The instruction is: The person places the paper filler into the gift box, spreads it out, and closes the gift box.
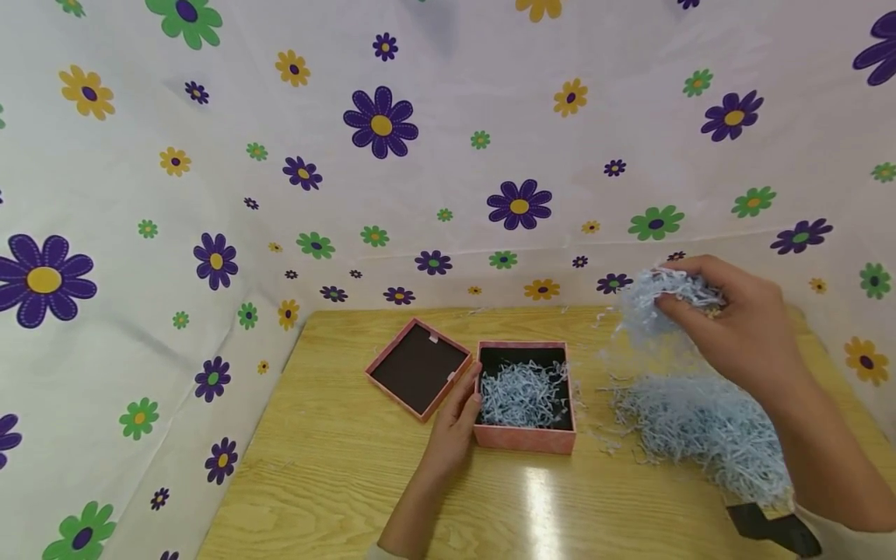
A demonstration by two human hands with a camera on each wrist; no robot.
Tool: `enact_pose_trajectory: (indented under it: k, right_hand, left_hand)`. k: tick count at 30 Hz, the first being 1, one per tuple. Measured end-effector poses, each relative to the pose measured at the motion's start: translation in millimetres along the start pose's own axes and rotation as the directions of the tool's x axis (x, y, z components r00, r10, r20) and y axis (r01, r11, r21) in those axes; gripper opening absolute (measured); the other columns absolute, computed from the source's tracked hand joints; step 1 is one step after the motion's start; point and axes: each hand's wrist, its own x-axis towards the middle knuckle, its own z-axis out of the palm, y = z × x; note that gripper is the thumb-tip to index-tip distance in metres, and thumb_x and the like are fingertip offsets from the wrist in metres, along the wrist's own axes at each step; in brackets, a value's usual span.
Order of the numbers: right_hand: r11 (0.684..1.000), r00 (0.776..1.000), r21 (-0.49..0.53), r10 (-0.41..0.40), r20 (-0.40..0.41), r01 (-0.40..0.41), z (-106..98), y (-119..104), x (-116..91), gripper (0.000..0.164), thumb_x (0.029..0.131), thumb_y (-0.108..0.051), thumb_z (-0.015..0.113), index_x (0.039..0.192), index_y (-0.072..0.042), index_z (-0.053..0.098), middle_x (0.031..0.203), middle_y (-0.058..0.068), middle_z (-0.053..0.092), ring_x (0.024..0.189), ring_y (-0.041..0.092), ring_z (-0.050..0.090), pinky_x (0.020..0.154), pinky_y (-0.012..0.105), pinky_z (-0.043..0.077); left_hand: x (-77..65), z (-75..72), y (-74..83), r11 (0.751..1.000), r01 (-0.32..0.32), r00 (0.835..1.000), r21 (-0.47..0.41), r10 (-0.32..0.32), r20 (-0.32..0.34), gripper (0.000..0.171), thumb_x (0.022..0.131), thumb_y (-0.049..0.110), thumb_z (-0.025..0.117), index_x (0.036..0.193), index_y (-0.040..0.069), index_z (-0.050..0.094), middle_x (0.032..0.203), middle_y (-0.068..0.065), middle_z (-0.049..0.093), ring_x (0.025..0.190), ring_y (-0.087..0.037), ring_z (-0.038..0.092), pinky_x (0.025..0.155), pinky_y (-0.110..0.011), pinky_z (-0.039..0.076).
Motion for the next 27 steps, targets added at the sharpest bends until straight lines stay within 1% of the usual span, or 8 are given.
enact_pose_trajectory:
  k: [1,3,6,10,14,17,22,27]
  right_hand:
    - [1.0,1.0,0.021,-0.011,0.003,0.011,2.2,-6.5,3.8,0.039,0.093,0.006,0.075,0.131,-0.002,0.071,0.11,-0.041,0.054,0.071,-0.016,0.053,0.062,0.004,0.042]
    - [0.998,1.0,0.056,-0.028,0.015,0.027,6.9,-19.1,10.4,0.039,0.093,0.007,0.075,0.131,-0.003,0.072,0.111,-0.042,0.055,0.072,-0.014,0.054,0.063,0.005,0.043]
    - [0.994,0.998,0.102,-0.052,0.03,0.048,13.6,-35.0,18.3,0.039,0.093,0.008,0.075,0.13,-0.003,0.072,0.109,-0.038,0.059,0.075,-0.012,0.056,0.065,0.005,0.044]
    - [0.984,0.994,0.149,-0.103,0.035,0.097,22.2,-52.1,25.4,0.041,0.09,0.012,0.075,0.128,-0.002,0.073,0.107,-0.034,0.063,0.07,-0.007,0.056,0.06,0.009,0.043]
    - [0.969,0.992,0.227,-0.116,0.053,0.101,27.8,-67.9,30.9,0.042,0.089,0.013,0.075,0.128,-0.002,0.073,0.105,-0.027,0.067,0.069,-0.005,0.06,0.061,0.009,0.047]
    - [0.945,0.99,0.311,-0.129,0.06,0.104,32.6,-81.4,35.8,0.039,0.09,0.014,0.073,0.126,-0.001,0.073,0.107,-0.019,0.071,0.077,-0.002,0.068,0.066,0.01,0.052]
    - [0.894,0.982,0.415,-0.19,0.018,0.166,43.6,-110.8,45.7,0.037,0.089,0.017,0.072,0.121,0.0,0.075,0.108,-0.009,0.074,0.082,0.006,0.071,0.069,0.014,0.057]
    - [0.858,0.977,0.48,-0.213,0.013,0.18,55.4,-132.1,51.8,0.034,0.09,0.017,0.072,0.12,0.002,0.074,0.109,-0.006,0.074,0.087,0.009,0.074,0.073,0.019,0.06]
  left_hand:
    - [-0.1,-1.2,-0.2,1.0,0.001,1.0,-0.01,-0.001,-0.002,0.051,0.115,0.028,0.047,0.165,0.031,0.04,0.168,0.019,0.033,0.153,-0.012,0.038,0.121,-0.041,0.037]
    - [-0.3,-3.9,-0.9,1.0,0.0,1.0,-0.026,0.0,-0.005,0.05,0.114,0.026,0.049,0.163,0.03,0.042,0.167,0.017,0.035,0.152,-0.012,0.039,0.121,-0.038,0.038]
    - [0.9,-6.9,-1.1,0.999,-0.004,1.0,-0.041,0.004,-0.003,0.049,0.113,0.024,0.051,0.161,0.029,0.045,0.166,0.015,0.039,0.152,-0.016,0.04,0.121,-0.039,0.038]
    - [3.6,-10.3,0.6,0.999,-0.012,1.0,-0.031,0.012,0.017,0.048,0.112,0.025,0.054,0.16,0.026,0.048,0.166,0.011,0.041,0.151,-0.022,0.042,0.121,-0.045,0.039]
    - [6.7,-11.5,1.7,1.0,-0.016,0.999,-0.017,0.017,0.043,0.049,0.112,0.024,0.054,0.16,0.022,0.047,0.167,0.009,0.039,0.151,-0.028,0.042,0.12,-0.049,0.04]
    - [7.5,-11.9,2.8,1.0,-0.008,0.998,-0.021,0.009,0.057,0.049,0.112,0.023,0.054,0.16,0.021,0.046,0.168,0.007,0.038,0.152,-0.029,0.041,0.119,-0.051,0.04]
    - [8.4,-13.8,5.4,0.999,-0.004,0.998,-0.033,0.006,0.063,0.048,0.112,0.023,0.054,0.159,0.022,0.048,0.169,0.003,0.037,0.151,-0.031,0.041,0.119,-0.054,0.039]
    - [7.9,-13.3,5.8,0.999,0.002,0.998,-0.033,0.001,0.066,0.048,0.112,0.024,0.054,0.16,0.025,0.048,0.169,0.0,0.037,0.152,-0.03,0.041,0.119,-0.055,0.04]
